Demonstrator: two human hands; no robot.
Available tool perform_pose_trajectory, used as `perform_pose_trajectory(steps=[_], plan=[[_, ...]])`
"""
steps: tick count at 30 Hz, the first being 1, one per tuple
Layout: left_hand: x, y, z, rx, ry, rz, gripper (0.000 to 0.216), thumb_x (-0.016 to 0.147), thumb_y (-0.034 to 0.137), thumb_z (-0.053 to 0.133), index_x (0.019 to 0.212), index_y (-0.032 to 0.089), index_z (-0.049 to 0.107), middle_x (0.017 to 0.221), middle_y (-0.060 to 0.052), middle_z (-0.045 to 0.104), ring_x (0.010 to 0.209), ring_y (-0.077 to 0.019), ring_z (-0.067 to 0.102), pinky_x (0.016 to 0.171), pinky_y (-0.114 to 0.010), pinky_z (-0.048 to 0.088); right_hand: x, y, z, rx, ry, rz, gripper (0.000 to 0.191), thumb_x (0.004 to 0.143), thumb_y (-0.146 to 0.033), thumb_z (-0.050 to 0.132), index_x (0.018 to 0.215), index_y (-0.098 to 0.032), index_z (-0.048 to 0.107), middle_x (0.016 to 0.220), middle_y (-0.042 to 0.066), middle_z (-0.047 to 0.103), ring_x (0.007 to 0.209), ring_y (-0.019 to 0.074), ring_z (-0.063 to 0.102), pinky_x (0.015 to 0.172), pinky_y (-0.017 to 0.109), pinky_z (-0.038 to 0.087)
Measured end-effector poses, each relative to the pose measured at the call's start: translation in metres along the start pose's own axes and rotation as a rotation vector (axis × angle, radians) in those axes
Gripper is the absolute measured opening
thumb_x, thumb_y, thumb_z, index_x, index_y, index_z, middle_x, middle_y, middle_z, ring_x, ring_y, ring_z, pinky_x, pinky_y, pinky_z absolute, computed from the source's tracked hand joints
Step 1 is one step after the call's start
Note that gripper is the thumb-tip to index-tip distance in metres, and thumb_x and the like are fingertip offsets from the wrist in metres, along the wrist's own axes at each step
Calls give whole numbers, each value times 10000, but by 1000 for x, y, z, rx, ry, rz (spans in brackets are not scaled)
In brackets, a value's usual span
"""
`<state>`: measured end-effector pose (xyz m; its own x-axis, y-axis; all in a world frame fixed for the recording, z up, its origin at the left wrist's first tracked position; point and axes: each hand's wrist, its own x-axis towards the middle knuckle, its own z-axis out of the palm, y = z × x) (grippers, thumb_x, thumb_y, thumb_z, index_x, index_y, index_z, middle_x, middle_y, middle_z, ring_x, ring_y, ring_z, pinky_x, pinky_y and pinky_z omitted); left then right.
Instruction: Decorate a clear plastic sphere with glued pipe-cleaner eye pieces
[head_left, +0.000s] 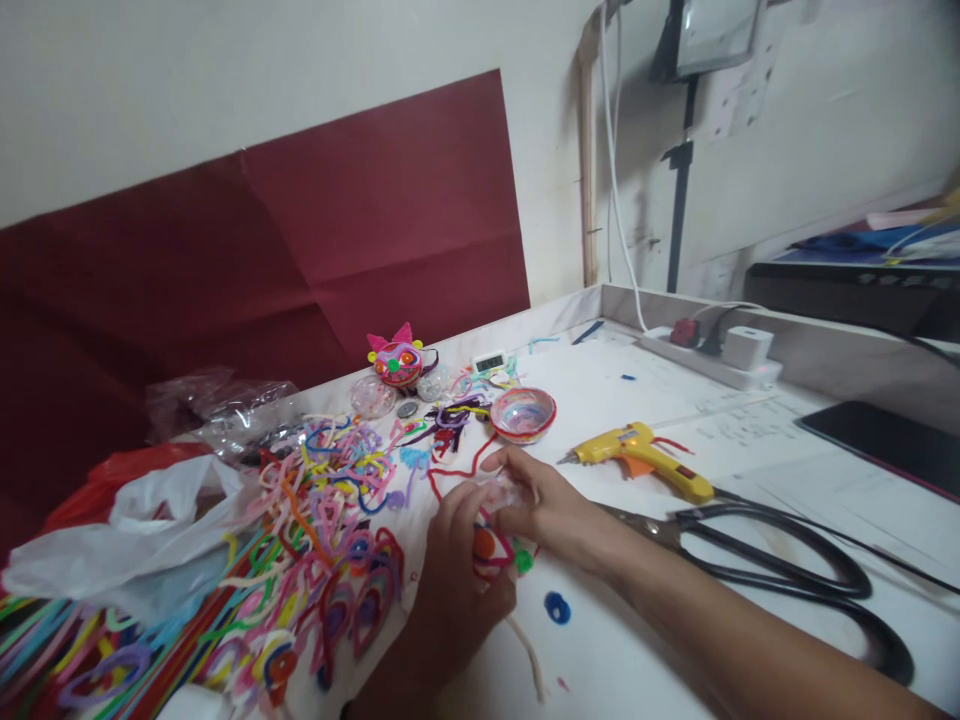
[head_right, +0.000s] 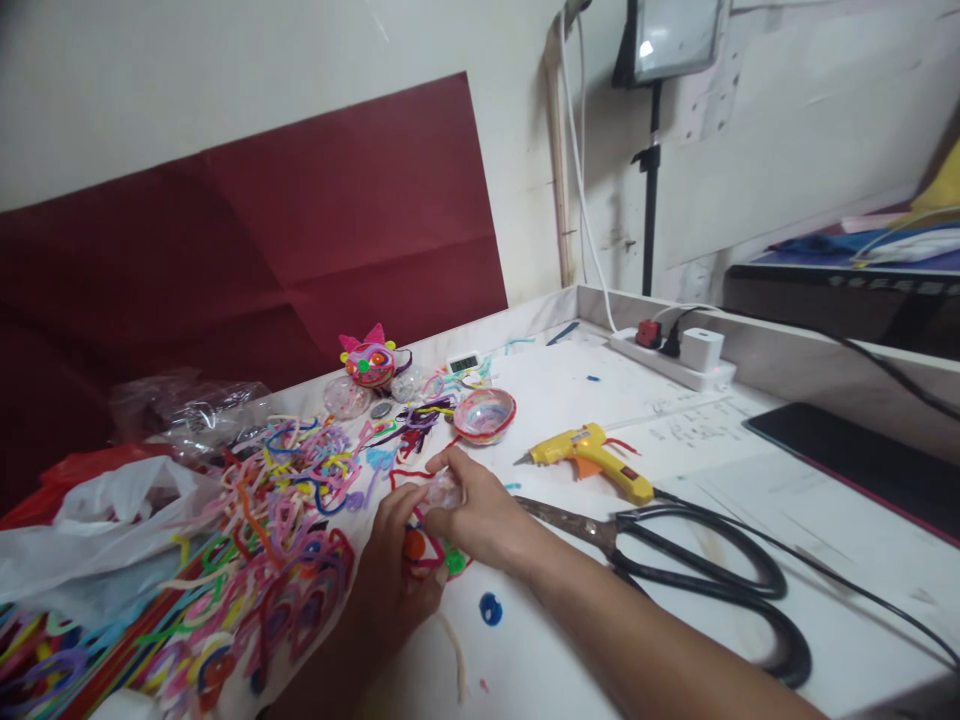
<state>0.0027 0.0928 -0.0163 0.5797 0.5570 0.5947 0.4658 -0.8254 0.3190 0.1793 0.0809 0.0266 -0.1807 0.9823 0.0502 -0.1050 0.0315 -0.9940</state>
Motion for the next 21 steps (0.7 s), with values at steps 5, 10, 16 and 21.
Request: perform_pose_trajectory(steps=[5, 10, 16, 21], plan=[[-2, -1, 0, 23, 6, 10, 676, 840, 311, 554, 1433, 220, 243, 1390, -157, 374, 1301, -303, 407, 1058, -474, 389, 0, -6, 1, -31, 21, 17, 504, 547, -209, 579, 1041, -202, 476, 752, -46, 546, 634, 122, 474, 570, 252, 371], [-3, -1, 0, 14, 0, 7, 671, 841, 311, 547, 1433, 210, 248, 1401, -164, 363, 1315, -307, 395, 1064, -481, 383, -1, -8, 2, -40, 37, 27, 492, 544, -218, 577, 1027, -200, 485, 742, -50, 528, 619, 117, 455, 555, 248, 356], [-2, -6, 3, 49, 24, 35, 697, 818, 327, 561, 1434, 223, 252, 1381, -164, 410, 1276, -323, 452, 1016, -493, 428, -1, -6, 4, -16, 51, 29, 493, 530, -198, 581, 1014, -207, 487, 765, -46, 542, 632, 120, 472, 563, 247, 368], [-2, -4, 4, 60, 46, 52, 684, 823, 329, 547, 1432, 218, 256, 1373, -161, 417, 1266, -315, 457, 1008, -479, 432, 1, -6, 3, -13, 47, 24, 486, 538, -194, 587, 1014, -205, 489, 758, -47, 545, 637, 121, 476, 575, 248, 370]])
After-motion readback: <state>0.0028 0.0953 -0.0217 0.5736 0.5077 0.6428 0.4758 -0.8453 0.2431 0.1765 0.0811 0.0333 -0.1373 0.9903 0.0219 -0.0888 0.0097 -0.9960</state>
